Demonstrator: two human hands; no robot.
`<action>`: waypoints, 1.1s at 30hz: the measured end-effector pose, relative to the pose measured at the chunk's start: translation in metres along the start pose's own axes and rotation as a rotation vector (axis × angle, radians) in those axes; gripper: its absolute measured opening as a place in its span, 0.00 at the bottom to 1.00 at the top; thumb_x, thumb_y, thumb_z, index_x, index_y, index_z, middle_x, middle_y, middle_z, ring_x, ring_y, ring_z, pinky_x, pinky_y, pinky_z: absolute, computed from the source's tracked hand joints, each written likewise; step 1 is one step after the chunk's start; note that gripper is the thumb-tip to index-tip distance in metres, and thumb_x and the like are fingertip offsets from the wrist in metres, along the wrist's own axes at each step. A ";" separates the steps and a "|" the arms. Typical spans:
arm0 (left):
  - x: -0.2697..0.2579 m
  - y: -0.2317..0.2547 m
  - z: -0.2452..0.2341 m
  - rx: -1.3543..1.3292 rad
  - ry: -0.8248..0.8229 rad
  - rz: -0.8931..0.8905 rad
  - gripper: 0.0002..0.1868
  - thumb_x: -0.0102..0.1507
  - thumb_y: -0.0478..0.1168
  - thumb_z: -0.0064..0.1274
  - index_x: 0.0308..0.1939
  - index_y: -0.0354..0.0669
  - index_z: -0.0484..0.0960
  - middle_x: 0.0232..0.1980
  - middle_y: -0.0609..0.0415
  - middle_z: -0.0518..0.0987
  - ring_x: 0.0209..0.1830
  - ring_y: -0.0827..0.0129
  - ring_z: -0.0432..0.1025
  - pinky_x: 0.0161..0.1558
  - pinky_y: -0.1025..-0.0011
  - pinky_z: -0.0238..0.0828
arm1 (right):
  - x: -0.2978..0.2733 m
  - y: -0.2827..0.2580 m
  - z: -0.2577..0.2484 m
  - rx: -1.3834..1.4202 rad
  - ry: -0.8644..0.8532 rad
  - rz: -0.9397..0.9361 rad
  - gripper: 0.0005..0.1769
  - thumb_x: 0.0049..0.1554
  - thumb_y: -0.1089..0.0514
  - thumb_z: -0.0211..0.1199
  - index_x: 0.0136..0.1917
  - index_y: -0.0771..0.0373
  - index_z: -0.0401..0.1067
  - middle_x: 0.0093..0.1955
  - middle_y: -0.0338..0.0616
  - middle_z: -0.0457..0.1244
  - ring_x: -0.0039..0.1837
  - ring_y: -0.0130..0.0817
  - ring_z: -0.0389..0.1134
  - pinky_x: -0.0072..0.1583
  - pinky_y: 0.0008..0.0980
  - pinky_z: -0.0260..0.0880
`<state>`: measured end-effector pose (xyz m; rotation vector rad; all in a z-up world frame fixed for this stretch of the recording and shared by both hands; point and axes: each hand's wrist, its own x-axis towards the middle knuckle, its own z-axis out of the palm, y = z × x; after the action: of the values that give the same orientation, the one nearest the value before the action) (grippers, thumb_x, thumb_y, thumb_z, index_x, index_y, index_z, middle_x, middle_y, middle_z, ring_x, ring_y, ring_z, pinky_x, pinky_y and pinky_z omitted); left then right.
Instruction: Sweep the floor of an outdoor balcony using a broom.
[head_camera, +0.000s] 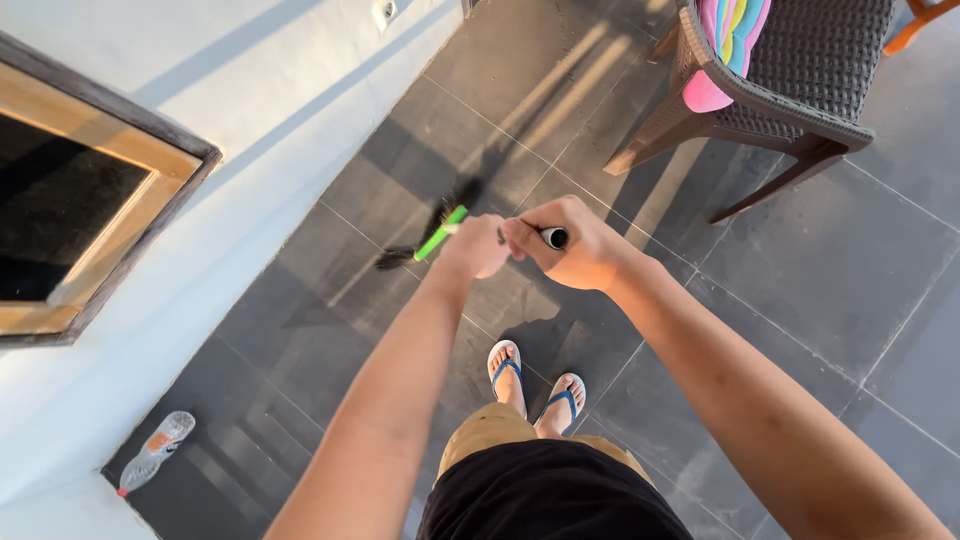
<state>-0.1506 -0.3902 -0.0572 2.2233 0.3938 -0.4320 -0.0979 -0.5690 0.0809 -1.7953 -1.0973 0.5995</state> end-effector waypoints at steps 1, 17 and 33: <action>-0.002 0.005 0.003 0.000 -0.007 0.004 0.17 0.62 0.49 0.45 0.34 0.51 0.90 0.37 0.49 0.87 0.41 0.54 0.82 0.47 0.58 0.78 | 0.002 -0.001 -0.003 -0.001 0.004 0.006 0.16 0.64 0.56 0.58 0.41 0.69 0.77 0.36 0.43 0.71 0.40 0.26 0.69 0.49 0.31 0.70; 0.016 0.078 -0.047 0.435 0.089 0.281 0.18 0.61 0.56 0.47 0.43 0.55 0.87 0.40 0.50 0.86 0.44 0.53 0.81 0.49 0.55 0.76 | 0.019 -0.011 -0.061 0.099 0.192 0.109 0.19 0.69 0.57 0.56 0.43 0.75 0.75 0.37 0.46 0.68 0.41 0.25 0.67 0.44 0.30 0.69; 0.083 0.115 0.052 0.231 0.000 0.133 0.21 0.65 0.55 0.48 0.45 0.42 0.84 0.46 0.41 0.84 0.50 0.47 0.78 0.52 0.54 0.75 | -0.036 0.078 -0.112 -0.068 0.199 0.155 0.11 0.61 0.61 0.55 0.45 0.66 0.78 0.35 0.39 0.70 0.39 0.24 0.68 0.45 0.30 0.71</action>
<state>-0.0376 -0.4901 -0.0478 2.4558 0.2015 -0.4239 0.0032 -0.6656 0.0619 -1.9651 -0.8583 0.4671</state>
